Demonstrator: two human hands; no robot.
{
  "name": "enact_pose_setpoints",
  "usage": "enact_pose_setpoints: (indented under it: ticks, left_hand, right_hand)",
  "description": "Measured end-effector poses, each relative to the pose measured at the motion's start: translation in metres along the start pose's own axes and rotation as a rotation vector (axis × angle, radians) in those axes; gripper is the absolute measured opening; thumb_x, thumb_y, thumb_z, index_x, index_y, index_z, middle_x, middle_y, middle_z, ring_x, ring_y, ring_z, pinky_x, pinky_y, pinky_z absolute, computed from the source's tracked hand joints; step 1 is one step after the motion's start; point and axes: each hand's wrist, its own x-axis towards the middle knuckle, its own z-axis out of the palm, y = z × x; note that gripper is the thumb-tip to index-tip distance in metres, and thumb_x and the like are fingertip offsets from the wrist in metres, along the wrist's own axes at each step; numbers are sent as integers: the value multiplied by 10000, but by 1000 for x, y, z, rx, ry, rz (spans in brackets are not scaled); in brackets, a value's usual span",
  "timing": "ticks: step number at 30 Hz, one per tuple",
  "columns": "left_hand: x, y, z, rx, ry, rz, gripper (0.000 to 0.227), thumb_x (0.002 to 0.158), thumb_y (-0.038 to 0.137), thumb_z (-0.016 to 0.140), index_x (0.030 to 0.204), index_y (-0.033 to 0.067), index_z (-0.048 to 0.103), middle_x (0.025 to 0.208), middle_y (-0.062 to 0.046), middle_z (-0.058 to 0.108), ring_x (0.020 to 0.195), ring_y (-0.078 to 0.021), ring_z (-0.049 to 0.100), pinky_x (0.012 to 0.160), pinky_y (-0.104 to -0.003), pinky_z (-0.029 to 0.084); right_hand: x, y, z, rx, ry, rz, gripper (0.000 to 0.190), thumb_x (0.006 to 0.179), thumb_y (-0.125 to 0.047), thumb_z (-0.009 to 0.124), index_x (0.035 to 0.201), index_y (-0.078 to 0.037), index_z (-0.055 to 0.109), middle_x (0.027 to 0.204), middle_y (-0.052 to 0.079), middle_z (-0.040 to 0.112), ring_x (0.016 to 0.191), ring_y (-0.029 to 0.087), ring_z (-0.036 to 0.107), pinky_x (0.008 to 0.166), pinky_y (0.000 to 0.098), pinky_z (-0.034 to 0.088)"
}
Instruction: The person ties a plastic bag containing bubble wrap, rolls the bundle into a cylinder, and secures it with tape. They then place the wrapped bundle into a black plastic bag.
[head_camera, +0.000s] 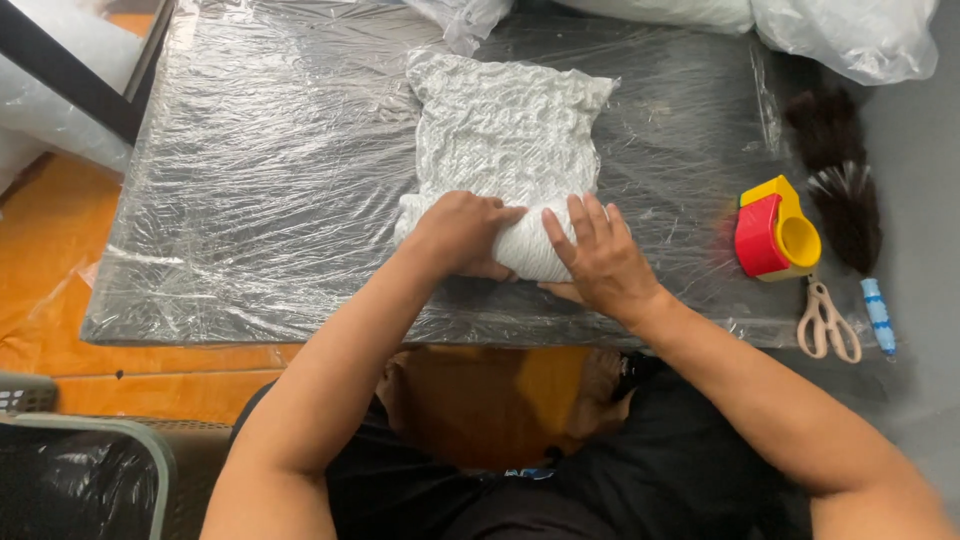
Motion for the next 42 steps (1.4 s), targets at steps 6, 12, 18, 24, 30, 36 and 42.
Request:
enact_pose_setpoints:
  ticks: [6, 12, 18, 24, 30, 36, 42]
  left_hand:
    - [24, -16, -15, -105, -128, -53, 853, 573, 731, 810, 1282, 264, 723, 937, -70, 793, 900, -308, 764, 812, -409, 606]
    - [49, -36, -38, -287, -293, -136, 947, 485, 809, 811, 1283, 308, 718, 1021, -80, 786, 1030, -345, 725, 950, -441, 566]
    - [69, -56, -69, -502, -510, -247, 984, 473, 797, 812, 1318, 307, 692, 1244, -90, 730, 1233, -352, 643, 1080, -472, 486]
    - [61, -62, -77, -602, -493, -273, 1074, 552, 811, 765, 1415, 208, 549, 1402, -194, 609, 1329, -400, 563, 1119, -530, 440]
    - [52, -54, -50, -172, -131, -34, 796, 851, 796, 537, 1333, 177, 669, 1225, -154, 675, 1129, -347, 651, 964, -492, 500]
    - [37, -37, -47, 87, 29, -41, 1032, 803, 924, 473, 1311, 31, 574, 1057, -183, 665, 935, -344, 688, 834, -491, 503]
    - [64, -62, -49, -70, -56, -85, 1056, 687, 1005, 524, 1103, 51, 703, 934, -163, 746, 887, -349, 747, 780, -438, 557]
  right_hand:
    - [8, 30, 11, 263, -12, 21, 1024, 678, -666, 796, 1461, -73, 507, 1124, 182, 610, 1040, 355, 675, 830, 441, 569]
    - [35, 60, 2, 538, -170, 94, 912, 693, -665, 833, 1356, -85, 600, 943, 106, 637, 882, 312, 721, 715, 411, 609]
    - [82, 90, -19, 815, -477, 218, 888, 620, -626, 895, 1331, -161, 636, 1026, 139, 726, 1009, 387, 719, 860, 505, 580]
    - [112, 114, -12, 951, -808, 346, 885, 546, -584, 929, 1324, -250, 670, 1137, 158, 766, 1136, 415, 690, 976, 518, 544]
    - [123, 126, -1, 990, -929, 424, 903, 507, -520, 965, 1335, -284, 693, 1187, 203, 751, 1152, 437, 679, 969, 520, 545]
    - [133, 131, 4, 1021, -998, 456, 934, 482, -498, 976, 1350, -303, 695, 1239, 197, 739, 1183, 425, 669, 984, 516, 537]
    - [132, 140, 14, 1045, -986, 466, 1017, 508, -562, 928, 1431, -263, 622, 1333, 189, 685, 1269, 415, 610, 1061, 530, 490]
